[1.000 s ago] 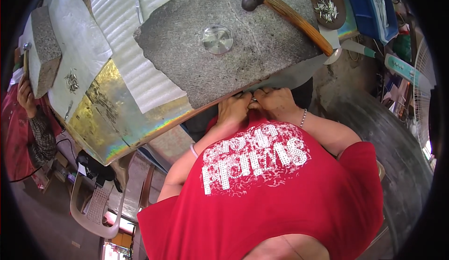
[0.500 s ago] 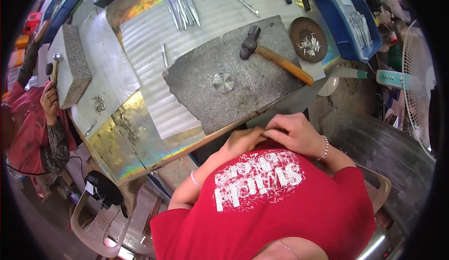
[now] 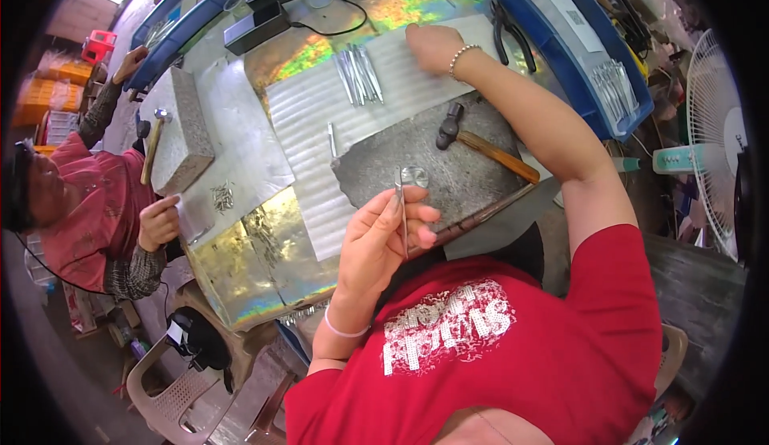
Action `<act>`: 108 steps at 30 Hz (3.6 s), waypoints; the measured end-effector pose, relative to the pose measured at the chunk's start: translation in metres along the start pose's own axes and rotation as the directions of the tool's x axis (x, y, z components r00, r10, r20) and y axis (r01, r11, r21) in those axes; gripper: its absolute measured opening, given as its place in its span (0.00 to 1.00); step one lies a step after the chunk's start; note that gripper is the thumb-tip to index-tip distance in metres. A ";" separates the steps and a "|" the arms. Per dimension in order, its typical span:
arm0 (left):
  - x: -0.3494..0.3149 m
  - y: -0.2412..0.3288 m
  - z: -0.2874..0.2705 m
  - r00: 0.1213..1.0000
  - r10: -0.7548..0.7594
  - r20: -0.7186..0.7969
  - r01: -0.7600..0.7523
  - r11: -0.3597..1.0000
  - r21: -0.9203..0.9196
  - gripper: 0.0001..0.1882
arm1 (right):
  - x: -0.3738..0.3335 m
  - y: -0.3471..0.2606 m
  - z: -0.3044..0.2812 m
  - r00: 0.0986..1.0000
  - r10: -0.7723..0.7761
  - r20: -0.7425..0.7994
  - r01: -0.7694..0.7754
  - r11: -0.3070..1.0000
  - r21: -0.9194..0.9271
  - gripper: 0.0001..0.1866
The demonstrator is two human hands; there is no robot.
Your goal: Manually stamping or marking small metal tubes using a punch tool and hammer at a workshop bench.
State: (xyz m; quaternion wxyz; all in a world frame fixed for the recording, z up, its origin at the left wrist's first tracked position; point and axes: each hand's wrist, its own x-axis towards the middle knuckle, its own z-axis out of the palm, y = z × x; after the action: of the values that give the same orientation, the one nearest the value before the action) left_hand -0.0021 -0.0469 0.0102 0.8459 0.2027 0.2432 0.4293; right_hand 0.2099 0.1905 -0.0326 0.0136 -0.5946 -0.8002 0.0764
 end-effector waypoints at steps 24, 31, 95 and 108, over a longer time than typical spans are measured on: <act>0.023 -0.006 0.031 0.976 0.210 0.060 -0.209 0.822 0.530 0.07 | -0.211 -0.073 -0.071 0.953 -0.019 -0.304 0.272 0.500 0.822 0.07; 0.021 -0.008 0.037 0.984 0.166 0.059 -0.170 0.807 0.566 0.07 | -0.216 -0.071 -0.069 0.925 0.004 -0.379 0.330 0.483 0.811 0.08; 0.038 0.016 0.018 0.950 -0.305 0.063 0.294 0.946 0.135 0.12 | -0.187 -0.074 -0.048 0.934 0.092 0.345 -0.318 -0.222 0.922 0.10; 0.019 0.003 -0.014 0.826 0.560 0.061 -0.347 0.422 0.838 0.10 | -0.007 0.039 -0.040 0.946 0.020 -0.324 0.074 0.959 0.274 0.14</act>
State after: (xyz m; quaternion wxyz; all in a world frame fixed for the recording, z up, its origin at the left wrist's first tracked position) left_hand -0.0024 -0.0278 -0.0039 0.4679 0.5787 0.4443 0.4988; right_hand 0.2538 0.1993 0.0025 0.2304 -0.5798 -0.7762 0.0911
